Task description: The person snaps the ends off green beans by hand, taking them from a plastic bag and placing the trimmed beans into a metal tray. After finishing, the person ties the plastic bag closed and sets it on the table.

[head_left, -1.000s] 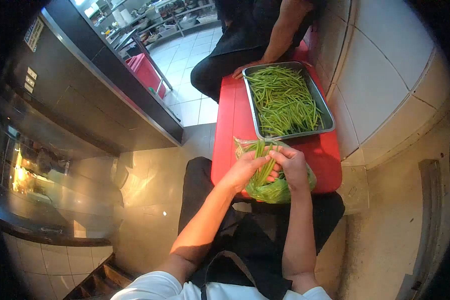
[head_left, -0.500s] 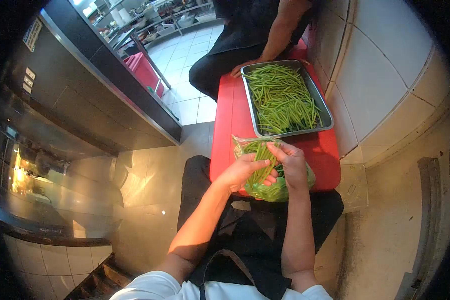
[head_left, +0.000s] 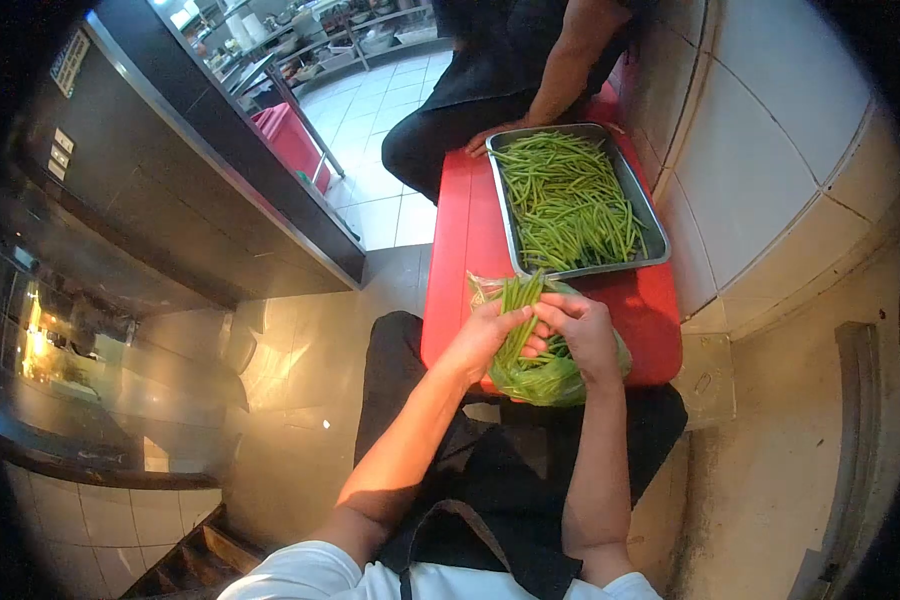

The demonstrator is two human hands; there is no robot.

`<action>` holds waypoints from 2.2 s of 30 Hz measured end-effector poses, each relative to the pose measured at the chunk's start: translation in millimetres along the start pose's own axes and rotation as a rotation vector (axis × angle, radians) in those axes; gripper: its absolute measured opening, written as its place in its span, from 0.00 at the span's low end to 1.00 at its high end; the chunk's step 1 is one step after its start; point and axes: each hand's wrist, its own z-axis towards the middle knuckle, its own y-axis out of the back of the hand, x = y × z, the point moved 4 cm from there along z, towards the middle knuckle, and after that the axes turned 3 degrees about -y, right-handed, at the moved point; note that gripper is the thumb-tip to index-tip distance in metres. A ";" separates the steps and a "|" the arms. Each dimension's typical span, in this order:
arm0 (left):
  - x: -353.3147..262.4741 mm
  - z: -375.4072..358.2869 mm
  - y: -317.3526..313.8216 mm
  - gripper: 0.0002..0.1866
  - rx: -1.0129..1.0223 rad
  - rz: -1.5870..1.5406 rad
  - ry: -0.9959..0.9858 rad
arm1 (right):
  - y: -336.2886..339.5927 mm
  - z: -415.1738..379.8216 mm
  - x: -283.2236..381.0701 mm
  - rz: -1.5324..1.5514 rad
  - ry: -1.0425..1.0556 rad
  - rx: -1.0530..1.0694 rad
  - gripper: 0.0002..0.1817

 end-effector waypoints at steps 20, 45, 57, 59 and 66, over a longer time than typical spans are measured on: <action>-6.0 -3.6 7.4 0.07 -0.035 0.260 -0.106 | 6.9 1.8 -4.3 -0.051 0.003 -0.118 0.08; -22.8 -17.1 19.6 0.09 -0.001 0.419 -0.016 | -4.4 -3.7 6.6 -0.076 0.035 -0.107 0.08; -20.9 -15.7 28.3 0.08 -0.006 0.512 -0.043 | 5.1 1.0 -14.0 0.450 -0.246 0.115 0.09; -19.4 -14.6 33.7 0.08 -0.022 0.472 -0.029 | 9.6 3.2 -16.6 0.237 -0.245 0.095 0.10; -17.6 -14.8 35.6 0.08 0.018 0.463 0.001 | 3.5 -3.3 1.1 -0.158 -0.129 0.016 0.10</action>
